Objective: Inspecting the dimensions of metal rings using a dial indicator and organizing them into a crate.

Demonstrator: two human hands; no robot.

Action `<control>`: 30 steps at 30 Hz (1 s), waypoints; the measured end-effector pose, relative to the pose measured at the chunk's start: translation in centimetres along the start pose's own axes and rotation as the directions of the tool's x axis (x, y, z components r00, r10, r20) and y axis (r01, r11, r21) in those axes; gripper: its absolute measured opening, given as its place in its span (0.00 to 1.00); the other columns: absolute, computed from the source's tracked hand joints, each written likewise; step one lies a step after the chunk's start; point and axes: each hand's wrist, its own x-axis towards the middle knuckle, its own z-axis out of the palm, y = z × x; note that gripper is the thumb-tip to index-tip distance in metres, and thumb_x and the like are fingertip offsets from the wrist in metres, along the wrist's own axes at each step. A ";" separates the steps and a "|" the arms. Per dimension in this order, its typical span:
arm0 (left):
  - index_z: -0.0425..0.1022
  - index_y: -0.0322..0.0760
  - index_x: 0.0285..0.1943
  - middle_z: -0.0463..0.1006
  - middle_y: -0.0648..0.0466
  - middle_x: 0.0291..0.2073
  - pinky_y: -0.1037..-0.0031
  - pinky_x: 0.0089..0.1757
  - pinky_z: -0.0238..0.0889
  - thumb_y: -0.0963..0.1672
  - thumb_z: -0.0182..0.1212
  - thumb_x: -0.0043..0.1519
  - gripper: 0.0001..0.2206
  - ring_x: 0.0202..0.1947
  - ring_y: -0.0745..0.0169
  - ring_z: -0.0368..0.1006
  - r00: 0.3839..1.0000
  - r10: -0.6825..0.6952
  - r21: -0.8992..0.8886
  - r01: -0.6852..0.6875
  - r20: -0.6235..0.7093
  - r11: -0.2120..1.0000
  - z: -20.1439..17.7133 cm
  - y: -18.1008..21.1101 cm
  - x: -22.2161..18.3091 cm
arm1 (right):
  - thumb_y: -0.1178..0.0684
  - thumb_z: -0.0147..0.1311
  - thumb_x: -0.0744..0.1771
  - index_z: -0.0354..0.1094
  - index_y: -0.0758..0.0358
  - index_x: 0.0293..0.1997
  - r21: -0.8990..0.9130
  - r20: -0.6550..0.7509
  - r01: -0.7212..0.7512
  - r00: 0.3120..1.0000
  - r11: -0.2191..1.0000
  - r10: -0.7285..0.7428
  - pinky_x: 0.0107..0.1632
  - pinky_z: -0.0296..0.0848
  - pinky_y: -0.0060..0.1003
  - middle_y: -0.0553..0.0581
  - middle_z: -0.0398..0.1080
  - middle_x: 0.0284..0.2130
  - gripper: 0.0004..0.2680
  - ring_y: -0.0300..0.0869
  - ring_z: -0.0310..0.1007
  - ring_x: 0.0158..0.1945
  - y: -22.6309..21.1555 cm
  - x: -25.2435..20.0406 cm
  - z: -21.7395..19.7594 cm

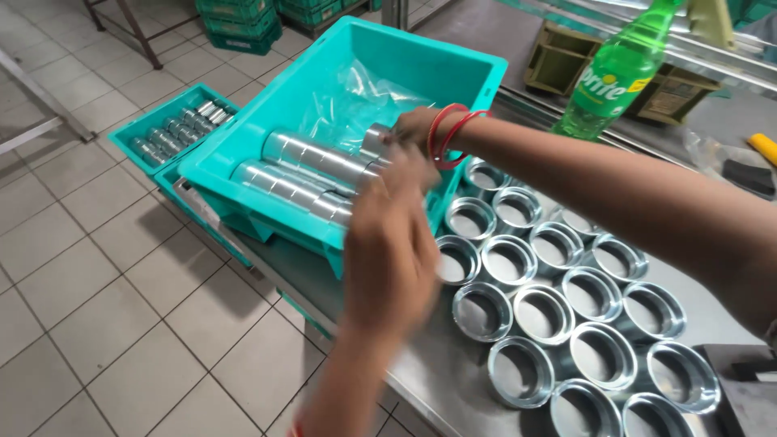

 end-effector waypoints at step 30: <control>0.66 0.80 0.70 0.76 0.46 0.61 0.53 0.56 0.69 0.41 0.51 0.63 0.30 0.59 0.42 0.73 0.277 -0.642 0.671 -0.017 0.715 0.741 11.2 -13.2 10.2 | 0.56 0.62 0.61 0.57 0.51 0.60 -0.193 -0.113 -0.311 0.949 0.931 0.294 0.37 0.72 0.54 0.60 0.75 0.28 0.22 0.57 0.78 0.35 8.3 -25.5 -0.8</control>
